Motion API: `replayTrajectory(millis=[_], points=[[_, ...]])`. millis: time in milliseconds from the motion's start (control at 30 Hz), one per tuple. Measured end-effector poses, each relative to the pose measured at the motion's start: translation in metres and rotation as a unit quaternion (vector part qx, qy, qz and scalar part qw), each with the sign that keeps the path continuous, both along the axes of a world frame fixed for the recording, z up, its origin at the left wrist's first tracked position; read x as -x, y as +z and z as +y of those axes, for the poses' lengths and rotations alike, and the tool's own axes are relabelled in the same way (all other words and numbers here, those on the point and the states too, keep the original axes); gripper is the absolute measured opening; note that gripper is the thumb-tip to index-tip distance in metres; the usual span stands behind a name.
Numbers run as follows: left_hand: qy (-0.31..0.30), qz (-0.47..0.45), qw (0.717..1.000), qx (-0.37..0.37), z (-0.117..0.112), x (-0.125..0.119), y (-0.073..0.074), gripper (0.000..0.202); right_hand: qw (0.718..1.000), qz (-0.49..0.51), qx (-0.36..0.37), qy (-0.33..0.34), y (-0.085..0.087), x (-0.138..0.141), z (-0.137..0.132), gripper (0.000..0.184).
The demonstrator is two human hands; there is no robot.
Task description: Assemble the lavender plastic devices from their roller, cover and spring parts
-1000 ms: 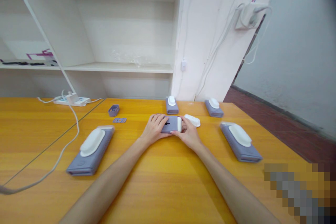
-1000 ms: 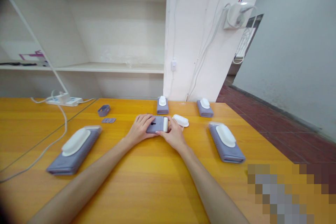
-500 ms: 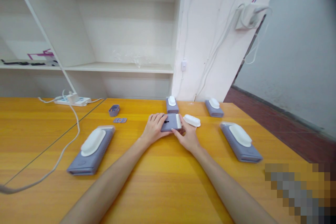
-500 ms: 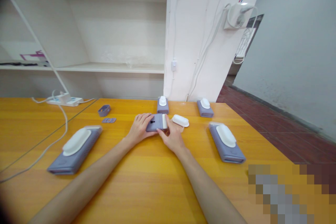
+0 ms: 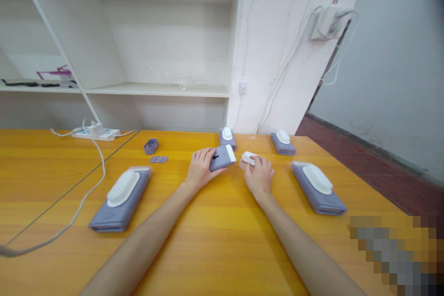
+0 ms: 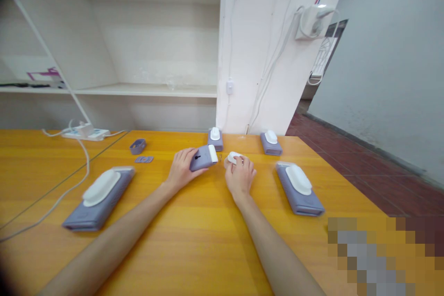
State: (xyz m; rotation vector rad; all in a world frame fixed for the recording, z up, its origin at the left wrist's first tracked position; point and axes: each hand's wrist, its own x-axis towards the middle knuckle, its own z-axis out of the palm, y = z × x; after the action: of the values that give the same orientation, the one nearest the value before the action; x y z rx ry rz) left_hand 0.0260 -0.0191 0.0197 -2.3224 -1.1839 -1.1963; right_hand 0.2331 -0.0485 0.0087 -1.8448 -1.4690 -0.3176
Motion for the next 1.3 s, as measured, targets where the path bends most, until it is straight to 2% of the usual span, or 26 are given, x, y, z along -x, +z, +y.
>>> replayTrajectory(millis=[200,400,467,533,633,700,833,900,1000,1100,1233,1300], points=[[0.039,-0.023,0.999,0.003,0.002,0.001,-0.001,0.063,0.998,-0.06,0.034,-0.017,0.003,0.006,-0.006,0.031],[0.047,-0.029,0.998,0.004,0.001,0.0,0.0,0.063,0.995,-0.092,0.046,-0.008,0.005,0.007,-0.007,0.029],[0.046,-0.029,0.999,0.0,0.001,0.0,0.0,0.063,0.994,-0.097,0.028,0.029,0.005,0.007,-0.007,0.027],[0.047,-0.033,0.998,-0.006,0.001,0.0,0.0,0.062,0.99,-0.101,0.017,0.094,0.005,0.008,-0.008,0.026],[0.049,-0.047,0.998,-0.014,0.001,0.0,0.0,0.063,0.968,-0.102,0.041,0.226,0.005,0.011,-0.011,0.026],[0.05,-0.055,0.997,-0.014,0.002,0.0,0.0,0.064,0.951,-0.1,0.062,0.285,0.006,0.013,-0.014,0.03],[0.054,-0.05,0.997,-0.009,0.002,0.001,0.0,0.064,0.938,-0.107,0.08,0.321,0.009,0.017,-0.02,0.052],[0.055,-0.04,0.998,-0.005,0.002,0.001,-0.001,0.065,0.93,-0.101,0.088,0.342,0.009,0.018,-0.02,0.057],[0.051,-0.025,0.998,0.001,0.002,0.001,0.0,0.065,0.926,-0.043,0.087,0.364,0.006,0.017,-0.018,0.054],[0.036,-0.012,0.999,0.002,0.001,0.001,0.001,0.065,0.925,0.062,0.082,0.366,0.003,0.016,-0.014,0.057],[0.021,-0.002,1.0,0.005,-0.002,0.0,0.002,0.063,0.914,0.22,0.037,0.338,-0.001,0.013,-0.006,0.055],[0.001,0.017,1.0,0.008,-0.003,0.0,0.003,0.062,0.898,0.301,0.006,0.321,-0.003,0.01,-0.001,0.053]])
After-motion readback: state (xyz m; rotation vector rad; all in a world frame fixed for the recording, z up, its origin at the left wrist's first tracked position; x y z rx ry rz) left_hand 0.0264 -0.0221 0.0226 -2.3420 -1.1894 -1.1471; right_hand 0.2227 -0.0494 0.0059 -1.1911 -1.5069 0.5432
